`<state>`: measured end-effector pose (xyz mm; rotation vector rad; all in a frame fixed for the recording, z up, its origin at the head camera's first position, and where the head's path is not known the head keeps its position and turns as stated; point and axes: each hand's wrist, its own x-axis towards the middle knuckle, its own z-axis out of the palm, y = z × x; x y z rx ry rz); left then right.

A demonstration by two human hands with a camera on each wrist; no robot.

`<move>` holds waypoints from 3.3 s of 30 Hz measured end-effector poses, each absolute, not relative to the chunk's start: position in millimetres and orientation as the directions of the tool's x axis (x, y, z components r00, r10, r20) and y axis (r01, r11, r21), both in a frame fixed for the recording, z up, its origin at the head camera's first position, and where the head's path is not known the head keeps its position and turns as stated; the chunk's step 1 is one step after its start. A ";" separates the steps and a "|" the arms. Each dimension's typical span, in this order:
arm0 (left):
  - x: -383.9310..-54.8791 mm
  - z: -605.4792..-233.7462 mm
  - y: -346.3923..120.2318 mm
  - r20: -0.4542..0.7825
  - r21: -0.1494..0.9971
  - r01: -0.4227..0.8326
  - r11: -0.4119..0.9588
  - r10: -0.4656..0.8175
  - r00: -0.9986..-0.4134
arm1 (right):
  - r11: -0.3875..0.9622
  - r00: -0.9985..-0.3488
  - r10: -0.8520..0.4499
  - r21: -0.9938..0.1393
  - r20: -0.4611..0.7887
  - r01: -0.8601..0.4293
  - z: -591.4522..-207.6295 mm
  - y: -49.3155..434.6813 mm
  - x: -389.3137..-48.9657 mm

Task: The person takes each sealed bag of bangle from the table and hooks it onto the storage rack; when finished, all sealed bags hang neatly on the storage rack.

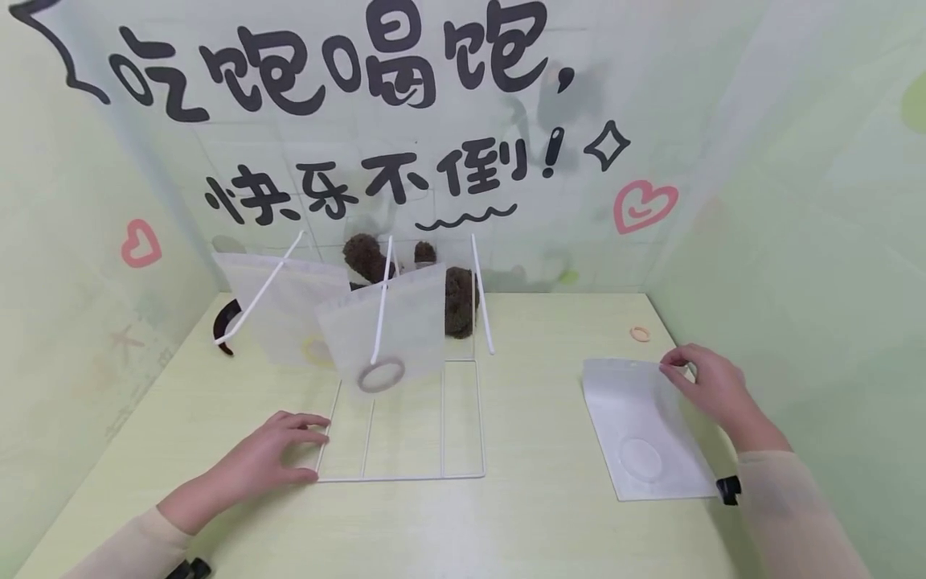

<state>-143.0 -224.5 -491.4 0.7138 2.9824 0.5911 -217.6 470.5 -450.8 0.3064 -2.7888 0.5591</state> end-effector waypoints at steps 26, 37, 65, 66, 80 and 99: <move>-142.2 -493.5 -226.3 0.066 0.357 0.430 0.829 0.437 -0.897 | 0.704 -0.738 -0.268 -0.398 0.619 -0.589 -378.1 395.9 -177.9; -142.6 -493.5 -226.1 0.055 0.367 0.423 0.829 0.434 -0.899 | 0.502 -0.590 -0.413 -0.367 0.694 -0.783 -335.1 356.4 -162.5; -143.6 -490.8 -224.9 0.074 0.359 0.437 0.825 0.442 -0.894 | 0.041 -0.240 -0.421 -0.246 0.875 -0.968 -285.5 248.9 -155.4; -143.6 -490.5 -224.7 0.071 0.360 0.434 0.825 0.440 -0.895 | 0.036 -0.235 -0.416 -0.243 0.878 -0.969 -284.5 246.8 -154.6; -143.3 -488.5 -224.2 0.068 0.341 0.443 0.829 0.448 -0.891 | 0.069 -0.225 -0.350 -0.214 0.909 -0.974 -283.6 235.9 -154.2; -143.0 -491.9 -223.9 0.059 0.338 0.432 0.836 0.440 -0.896 | 0.327 -0.305 -0.363 -0.186 0.880 -0.926 -292.6 236.7 -179.8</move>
